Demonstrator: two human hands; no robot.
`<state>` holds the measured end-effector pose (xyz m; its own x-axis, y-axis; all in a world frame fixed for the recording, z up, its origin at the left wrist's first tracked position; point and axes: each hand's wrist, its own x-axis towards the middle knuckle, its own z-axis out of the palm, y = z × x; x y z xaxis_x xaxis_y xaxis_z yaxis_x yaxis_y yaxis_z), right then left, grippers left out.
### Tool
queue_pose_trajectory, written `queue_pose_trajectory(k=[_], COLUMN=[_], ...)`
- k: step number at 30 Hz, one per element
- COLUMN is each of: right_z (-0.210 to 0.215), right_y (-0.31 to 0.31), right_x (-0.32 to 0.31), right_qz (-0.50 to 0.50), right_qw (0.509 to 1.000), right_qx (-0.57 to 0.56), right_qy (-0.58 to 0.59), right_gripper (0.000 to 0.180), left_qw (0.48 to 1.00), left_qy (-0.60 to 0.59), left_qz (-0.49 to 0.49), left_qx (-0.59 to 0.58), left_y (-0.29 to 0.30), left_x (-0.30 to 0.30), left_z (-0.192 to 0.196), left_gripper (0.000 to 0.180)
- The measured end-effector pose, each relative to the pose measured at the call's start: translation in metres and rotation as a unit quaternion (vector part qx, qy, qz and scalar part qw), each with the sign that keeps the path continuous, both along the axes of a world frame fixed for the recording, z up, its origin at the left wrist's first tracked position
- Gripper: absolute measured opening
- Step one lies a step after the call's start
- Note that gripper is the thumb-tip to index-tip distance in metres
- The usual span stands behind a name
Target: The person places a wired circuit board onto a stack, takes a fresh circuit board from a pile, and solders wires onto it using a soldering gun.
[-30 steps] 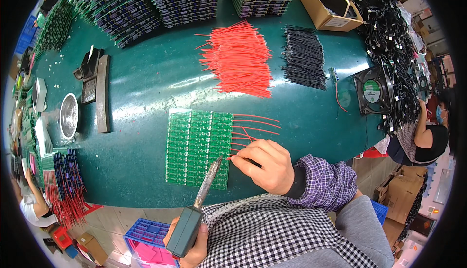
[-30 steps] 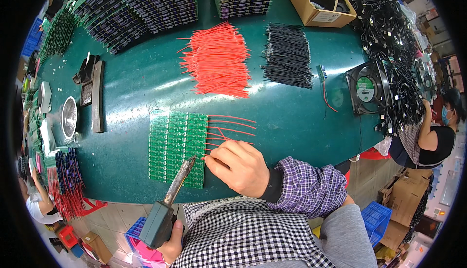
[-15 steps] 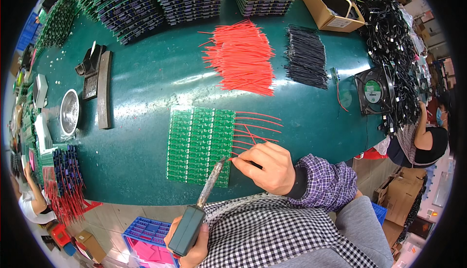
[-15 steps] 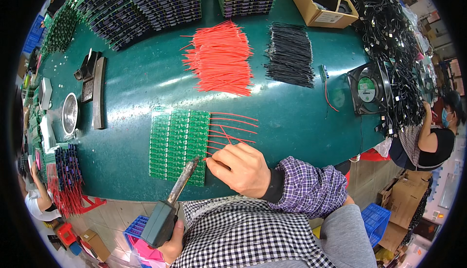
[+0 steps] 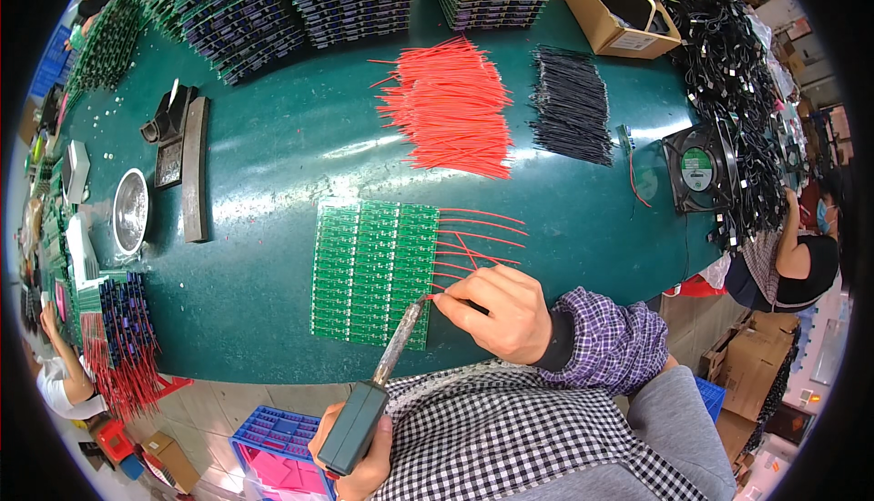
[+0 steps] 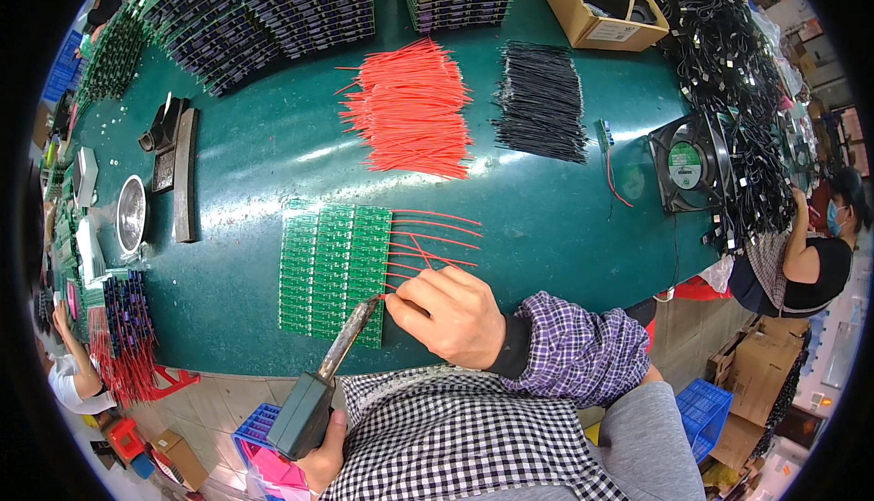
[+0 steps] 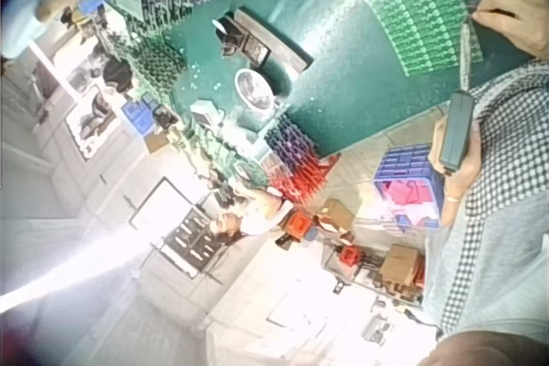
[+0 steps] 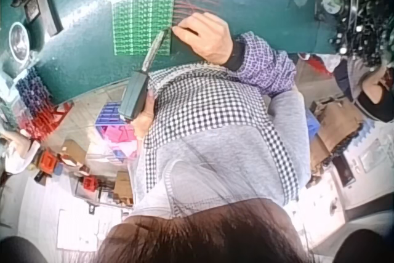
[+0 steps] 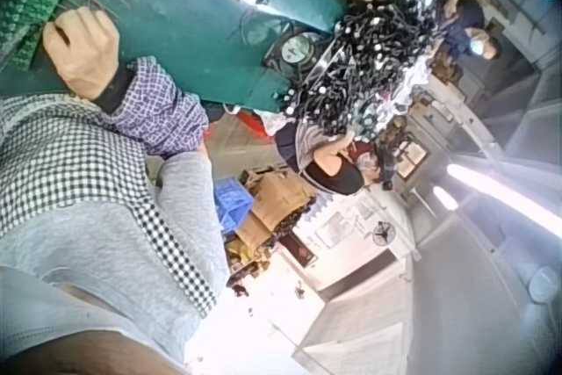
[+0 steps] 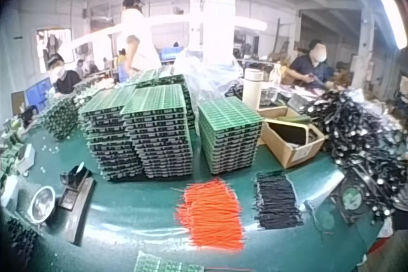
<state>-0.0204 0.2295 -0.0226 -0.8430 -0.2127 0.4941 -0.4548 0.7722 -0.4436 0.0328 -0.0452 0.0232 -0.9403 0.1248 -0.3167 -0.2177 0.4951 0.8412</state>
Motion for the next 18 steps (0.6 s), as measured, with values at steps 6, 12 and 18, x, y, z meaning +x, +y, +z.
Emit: queue_pose_trajectory(k=[6, 12, 18], right_z=[0.001, 0.001, 0.000], right_y=[0.000, -0.001, -0.001], right_x=[-0.001, 0.000, 0.000], right_qz=[0.000, -0.005, -0.007], right_qw=[1.000, 1.000, 1.000], right_qx=[-0.003, 0.002, 0.003], right_qy=[0.000, 0.001, -0.001], right_gripper=[0.022, 0.022, 0.022], left_qw=[0.995, 0.993, 1.000], left_qy=[0.047, 0.077, 0.002], left_qz=[0.084, 0.070, 0.013], left_qx=[-0.034, -0.048, -0.007], left_y=[-0.016, -0.020, -0.004], left_x=[0.026, 0.026, 0.006], left_z=[-0.029, -0.027, -0.004], left_gripper=[0.033, 0.035, 0.029])
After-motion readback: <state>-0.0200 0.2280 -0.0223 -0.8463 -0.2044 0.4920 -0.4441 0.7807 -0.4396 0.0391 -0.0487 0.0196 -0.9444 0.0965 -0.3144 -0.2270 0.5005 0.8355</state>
